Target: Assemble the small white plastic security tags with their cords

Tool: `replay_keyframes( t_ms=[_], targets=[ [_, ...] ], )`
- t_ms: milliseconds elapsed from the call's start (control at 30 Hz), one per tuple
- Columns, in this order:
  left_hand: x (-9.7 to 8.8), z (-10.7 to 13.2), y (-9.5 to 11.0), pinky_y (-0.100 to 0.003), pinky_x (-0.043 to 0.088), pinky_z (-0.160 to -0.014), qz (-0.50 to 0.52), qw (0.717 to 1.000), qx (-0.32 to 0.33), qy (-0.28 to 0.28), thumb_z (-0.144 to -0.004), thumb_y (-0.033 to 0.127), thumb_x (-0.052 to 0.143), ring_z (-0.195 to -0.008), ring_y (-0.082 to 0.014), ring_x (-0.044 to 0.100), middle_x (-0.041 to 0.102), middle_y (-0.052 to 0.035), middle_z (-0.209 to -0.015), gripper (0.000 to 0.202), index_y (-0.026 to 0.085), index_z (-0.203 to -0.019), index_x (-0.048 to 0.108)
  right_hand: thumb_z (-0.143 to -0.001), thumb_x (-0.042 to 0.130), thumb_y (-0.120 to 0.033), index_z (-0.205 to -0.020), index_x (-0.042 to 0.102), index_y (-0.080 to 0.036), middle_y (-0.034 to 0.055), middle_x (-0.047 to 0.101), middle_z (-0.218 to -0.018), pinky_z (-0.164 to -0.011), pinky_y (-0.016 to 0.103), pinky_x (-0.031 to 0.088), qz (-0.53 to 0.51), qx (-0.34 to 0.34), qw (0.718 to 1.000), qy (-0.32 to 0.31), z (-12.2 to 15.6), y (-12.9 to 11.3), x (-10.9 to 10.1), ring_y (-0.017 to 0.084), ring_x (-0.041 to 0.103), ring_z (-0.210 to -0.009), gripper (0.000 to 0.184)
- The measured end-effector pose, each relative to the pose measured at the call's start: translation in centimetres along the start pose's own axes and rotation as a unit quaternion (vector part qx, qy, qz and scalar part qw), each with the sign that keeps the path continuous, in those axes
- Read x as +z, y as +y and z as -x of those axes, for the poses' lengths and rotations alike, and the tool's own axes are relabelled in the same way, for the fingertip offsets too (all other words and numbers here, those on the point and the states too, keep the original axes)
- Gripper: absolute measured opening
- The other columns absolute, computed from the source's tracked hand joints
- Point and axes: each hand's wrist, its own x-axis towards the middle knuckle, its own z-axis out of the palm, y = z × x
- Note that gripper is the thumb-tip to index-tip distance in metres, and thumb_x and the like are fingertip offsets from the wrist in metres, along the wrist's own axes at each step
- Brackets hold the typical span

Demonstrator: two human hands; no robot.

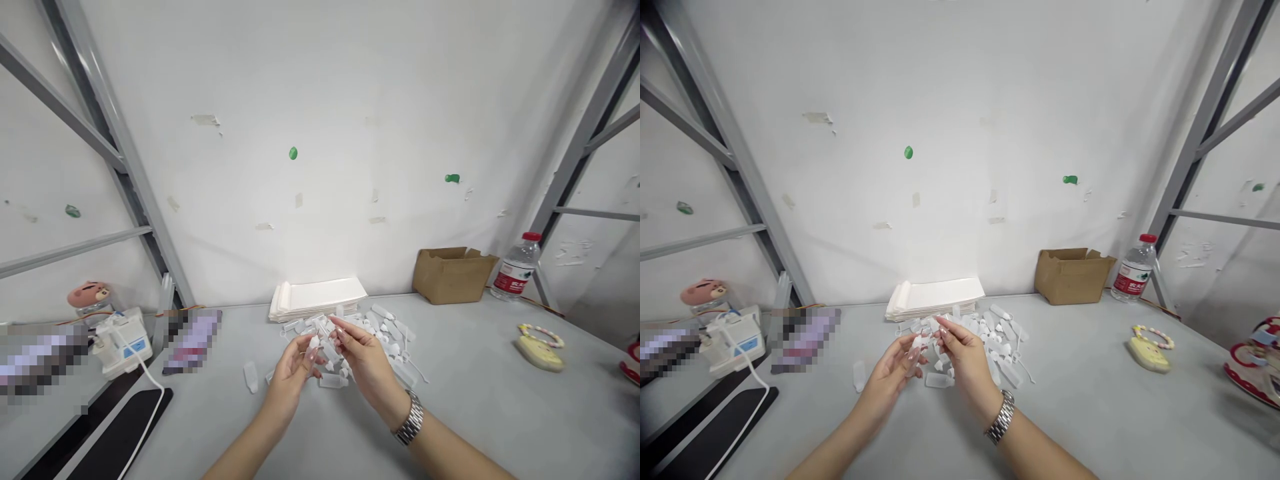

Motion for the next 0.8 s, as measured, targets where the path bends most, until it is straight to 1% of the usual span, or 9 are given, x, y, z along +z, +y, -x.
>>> replay_keyframes(
  t_ms=[67,133,200,267,367,433,533,633,800],
  targets=[
    [0.0,-0.1,0.0,-0.027,0.045,-0.064,-0.036,0.999,0.017,0.012,-0.069,0.041,0.062,-0.077,-0.0173,0.058,0.061,-0.0068,-0.093,0.034,0.018,-0.094,0.058,-0.058,0.075,-0.027,-0.089,0.068,-0.018,0.0005,0.064,-0.067,-0.064,0.027,0.042,-0.013,-0.011,1.0,0.019,-0.1,0.2,-0.1,0.011,0.052,-0.06,0.034],
    [-0.1,0.0,0.0,-0.028,0.046,-0.066,-0.056,0.998,0.032,0.024,-0.069,0.04,0.063,-0.079,-0.0187,0.058,0.063,-0.007,-0.092,0.033,0.017,-0.093,0.06,-0.057,0.075,-0.026,-0.08,0.067,-0.018,0.0008,0.064,-0.065,-0.062,0.026,0.042,-0.012,-0.025,0.999,0.037,-0.3,0.6,-0.3,0.011,0.053,-0.059,0.026],
    [-0.2,0.0,0.0,-0.029,0.047,-0.069,-0.064,0.996,0.056,0.04,-0.068,0.039,0.063,-0.083,-0.02,0.059,0.063,-0.0069,-0.095,0.032,0.018,-0.093,0.062,-0.058,0.075,-0.028,-0.072,0.067,-0.017,0.0016,0.064,-0.065,-0.061,0.027,0.042,0.003,-0.037,0.998,0.044,-0.4,1.0,-0.5,0.012,0.053,-0.059,0.019],
    [-0.3,0.1,0.0,-0.03,0.047,-0.076,-0.073,0.992,0.081,0.057,-0.069,0.038,0.062,-0.09,-0.0213,0.058,0.062,-0.0068,-0.102,0.031,0.02,-0.094,0.064,-0.059,0.074,-0.028,-0.071,0.068,-0.017,0.0018,0.064,-0.066,-0.063,0.027,0.042,0.025,-0.049,0.998,0.042,-0.5,1.3,-0.7,0.013,0.053,-0.061,0.018],
    [-0.6,0.2,-0.2,-0.032,0.044,-0.085,-0.092,0.988,0.108,0.067,-0.071,0.037,0.06,-0.098,-0.0218,0.056,0.06,-0.0056,-0.107,0.03,0.022,-0.097,0.065,-0.063,0.071,-0.029,-0.075,0.069,-0.017,0.002,0.064,-0.069,-0.066,0.028,0.042,0.053,-0.054,0.997,0.027,-0.5,1.5,-0.8,0.013,0.053,-0.065,0.017],
    [-0.7,0.2,-0.3,-0.032,0.043,-0.088,-0.105,0.985,0.119,0.066,-0.073,0.035,0.059,-0.101,-0.0214,0.055,0.06,-0.0047,-0.107,0.028,0.023,-0.098,0.065,-0.064,0.071,-0.029,-0.077,0.069,-0.018,0.0021,0.064,-0.071,-0.068,0.029,0.041,0.057,-0.051,0.997,0.017,-0.4,1.4,-0.7,0.014,0.053,-0.067,0.018],
    [-0.7,0.2,-0.5,-0.032,0.044,-0.088,-0.121,0.981,0.14,0.056,-0.076,0.033,0.056,-0.103,-0.0207,0.053,0.06,-0.004,-0.106,0.025,0.025,-0.098,0.065,-0.062,0.072,-0.027,-0.079,0.066,-0.018,0.0014,0.063,-0.071,-0.069,0.029,0.041,0.03,-0.047,0.998,0.005,-0.3,0.9,-0.4,0.014,0.053,-0.068,0.02],
    [-0.6,0.3,-0.6,-0.031,0.046,-0.086,-0.126,0.98,0.151,0.04,-0.078,0.032,0.054,-0.103,-0.0205,0.052,0.059,-0.0039,-0.105,0.024,0.026,-0.097,0.066,-0.063,0.071,-0.027,-0.079,0.06,-0.02,-0.0024,0.059,-0.064,-0.066,0.027,0.039,0.007,-0.065,0.998,-0.019,-0.2,0.6,-0.2,0.012,0.051,-0.064,0.022],
    [-0.4,0.3,-0.4,-0.032,0.045,-0.088,-0.134,0.98,0.144,0.035,-0.077,0.033,0.054,-0.104,-0.0211,0.051,0.058,-0.0047,-0.104,0.023,0.025,-0.095,0.067,-0.068,0.067,-0.031,-0.078,0.051,-0.022,-0.005,0.052,-0.059,-0.061,0.024,0.037,0.034,-0.09,0.993,-0.066,-0.2,0.5,-0.1,0.011,0.047,-0.058,0.022]
  ],
)
